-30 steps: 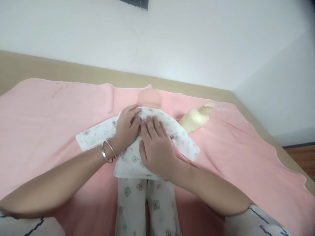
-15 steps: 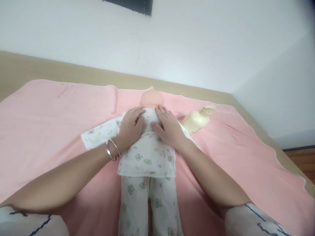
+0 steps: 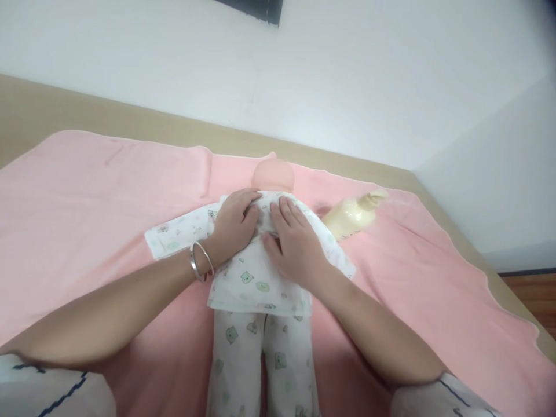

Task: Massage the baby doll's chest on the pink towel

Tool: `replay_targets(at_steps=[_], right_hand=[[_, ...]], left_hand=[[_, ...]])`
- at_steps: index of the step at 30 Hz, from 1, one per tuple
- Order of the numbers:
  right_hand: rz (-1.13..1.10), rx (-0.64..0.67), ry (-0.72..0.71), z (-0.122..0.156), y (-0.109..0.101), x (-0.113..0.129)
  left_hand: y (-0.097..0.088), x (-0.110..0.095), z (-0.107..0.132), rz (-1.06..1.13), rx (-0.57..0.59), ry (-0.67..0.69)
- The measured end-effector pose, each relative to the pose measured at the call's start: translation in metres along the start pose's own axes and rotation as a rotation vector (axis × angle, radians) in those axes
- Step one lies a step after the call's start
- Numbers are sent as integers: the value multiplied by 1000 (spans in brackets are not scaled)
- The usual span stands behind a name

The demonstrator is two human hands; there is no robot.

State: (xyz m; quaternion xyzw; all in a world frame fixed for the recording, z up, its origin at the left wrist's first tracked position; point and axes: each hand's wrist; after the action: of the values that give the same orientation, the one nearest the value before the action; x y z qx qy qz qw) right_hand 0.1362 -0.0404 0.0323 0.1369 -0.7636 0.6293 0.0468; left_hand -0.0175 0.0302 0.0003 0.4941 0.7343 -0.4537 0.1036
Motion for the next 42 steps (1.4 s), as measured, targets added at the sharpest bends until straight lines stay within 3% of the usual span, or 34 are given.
replay_targets(at_steps=[5, 26, 34, 39, 42], right_hand=[[0, 74, 168, -19, -3, -10], [-3, 7, 120, -16, 2, -11], [53, 134, 122, -19, -7, -12], [-29, 151, 170, -25, -6, -16], [-32, 115, 130, -28, -6, -17]], left_hand=[[-1, -1, -1, -10, 10, 1], [-2, -2, -2, -31, 7, 9], [-6, -31, 11, -327, 107, 201], [-7, -41, 15, -374, 161, 214], [-10, -41, 11, -340, 199, 160]])
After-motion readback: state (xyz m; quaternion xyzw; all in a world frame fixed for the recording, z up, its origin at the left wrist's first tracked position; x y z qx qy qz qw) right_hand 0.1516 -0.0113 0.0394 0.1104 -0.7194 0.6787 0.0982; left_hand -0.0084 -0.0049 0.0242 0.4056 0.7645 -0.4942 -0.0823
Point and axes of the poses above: each hand's wrist, its own z-axis away from the middle knuckle, its own y-axis out of the palm, x = y × z, and after that the axes turned 10 degrees about y, right-handed
